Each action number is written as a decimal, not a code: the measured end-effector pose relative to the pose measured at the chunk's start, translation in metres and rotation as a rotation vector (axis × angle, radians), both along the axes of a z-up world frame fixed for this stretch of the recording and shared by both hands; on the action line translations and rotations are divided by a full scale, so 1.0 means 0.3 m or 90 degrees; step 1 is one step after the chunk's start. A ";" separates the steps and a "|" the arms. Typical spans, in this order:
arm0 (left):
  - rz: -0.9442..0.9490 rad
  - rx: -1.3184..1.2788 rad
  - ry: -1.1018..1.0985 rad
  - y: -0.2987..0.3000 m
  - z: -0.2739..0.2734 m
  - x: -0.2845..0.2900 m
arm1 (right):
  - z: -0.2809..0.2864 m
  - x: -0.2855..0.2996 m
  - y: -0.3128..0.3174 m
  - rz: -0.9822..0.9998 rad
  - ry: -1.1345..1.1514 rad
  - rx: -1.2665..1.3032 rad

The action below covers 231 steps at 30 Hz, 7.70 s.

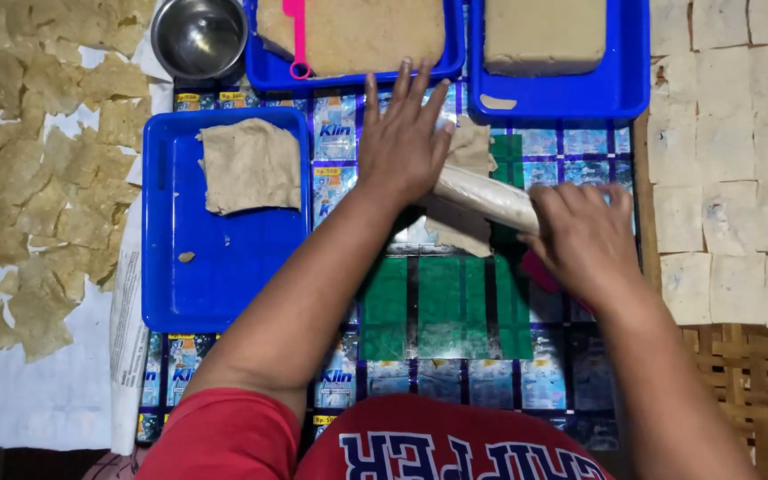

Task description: Rolling out and cutting dough on a prepared workspace.

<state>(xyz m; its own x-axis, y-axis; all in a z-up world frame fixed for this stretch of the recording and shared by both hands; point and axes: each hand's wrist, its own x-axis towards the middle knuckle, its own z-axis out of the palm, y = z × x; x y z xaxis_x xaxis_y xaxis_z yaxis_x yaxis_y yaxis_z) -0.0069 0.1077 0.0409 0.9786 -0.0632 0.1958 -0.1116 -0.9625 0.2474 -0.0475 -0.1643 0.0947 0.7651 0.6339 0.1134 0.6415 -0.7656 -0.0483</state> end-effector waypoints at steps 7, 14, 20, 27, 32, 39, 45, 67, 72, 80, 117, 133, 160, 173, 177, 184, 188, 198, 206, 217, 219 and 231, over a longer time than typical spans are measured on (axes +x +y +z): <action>0.068 0.046 0.011 0.237 -0.180 0.063 | -0.223 0.332 0.265 0.074 0.080 0.010; 0.165 -0.008 0.065 0.220 -0.251 -0.049 | -0.325 0.283 0.330 0.032 -0.149 0.149; 0.181 0.023 0.013 0.172 -0.211 -0.157 | -0.339 0.223 0.312 0.042 -0.100 0.175; 0.181 0.001 0.045 0.125 -0.198 -0.278 | -0.359 0.167 0.259 0.070 -0.076 0.136; 0.172 -0.055 0.194 0.166 -0.133 -0.140 | -0.362 0.305 0.303 0.014 -0.104 0.157; 0.166 -0.040 0.277 0.124 -0.147 -0.147 | -0.301 0.243 0.346 -0.077 0.186 0.112; 0.162 -0.012 0.270 0.078 -0.138 -0.266 | -0.330 0.134 0.299 -0.069 0.215 0.104; 0.082 -0.047 0.037 -0.002 -0.160 -0.676 | -0.453 -0.386 0.007 0.050 0.006 0.054; 0.083 -0.037 -0.081 0.034 -0.110 -0.526 | -0.327 -0.203 0.035 0.029 0.005 0.076; 0.122 -0.033 -0.029 0.102 -0.151 -0.177 | -0.303 -0.076 0.211 -0.012 0.090 0.043; -0.013 -0.054 -0.124 -0.005 -0.134 -0.323 | -0.308 -0.075 -0.014 0.024 0.046 0.056; 0.102 -0.038 0.131 0.021 -0.162 -0.193 | -0.529 0.175 0.116 -0.089 -0.036 0.135; 0.106 0.004 -0.109 -0.272 -0.191 -0.792 | -0.416 -0.029 0.025 0.226 -0.115 0.124; 0.178 0.056 -0.055 -0.181 -0.199 -0.813 | -0.369 0.059 0.261 0.315 -0.089 0.136; 0.143 0.021 -0.069 -0.129 -0.183 -0.793 | -0.375 0.077 0.284 0.296 -0.083 0.153; 0.018 -0.009 -0.095 -0.090 -0.195 -0.849 | -0.272 -0.169 0.076 0.285 0.162 0.002; 0.016 0.031 -0.131 -0.099 -0.174 -0.800 | -0.336 -0.267 0.021 0.223 0.108 0.035; -0.034 0.052 -0.228 0.074 -0.248 -0.516 | -0.424 -0.148 0.164 0.104 0.012 0.048; -0.037 0.035 -0.174 0.057 -0.229 -0.603 | -0.393 -0.211 0.153 0.087 0.056 0.010; -0.100 -0.099 -0.009 -0.058 -0.027 -0.487 | -0.243 -0.408 0.086 -0.047 0.289 0.055; -0.090 -0.154 -0.078 -0.200 -0.030 -0.476 | -0.234 -0.502 0.041 -0.222 0.261 0.158; -0.163 0.045 0.107 -0.520 -0.234 -0.295 | -0.425 -0.532 -0.017 -0.354 0.390 0.056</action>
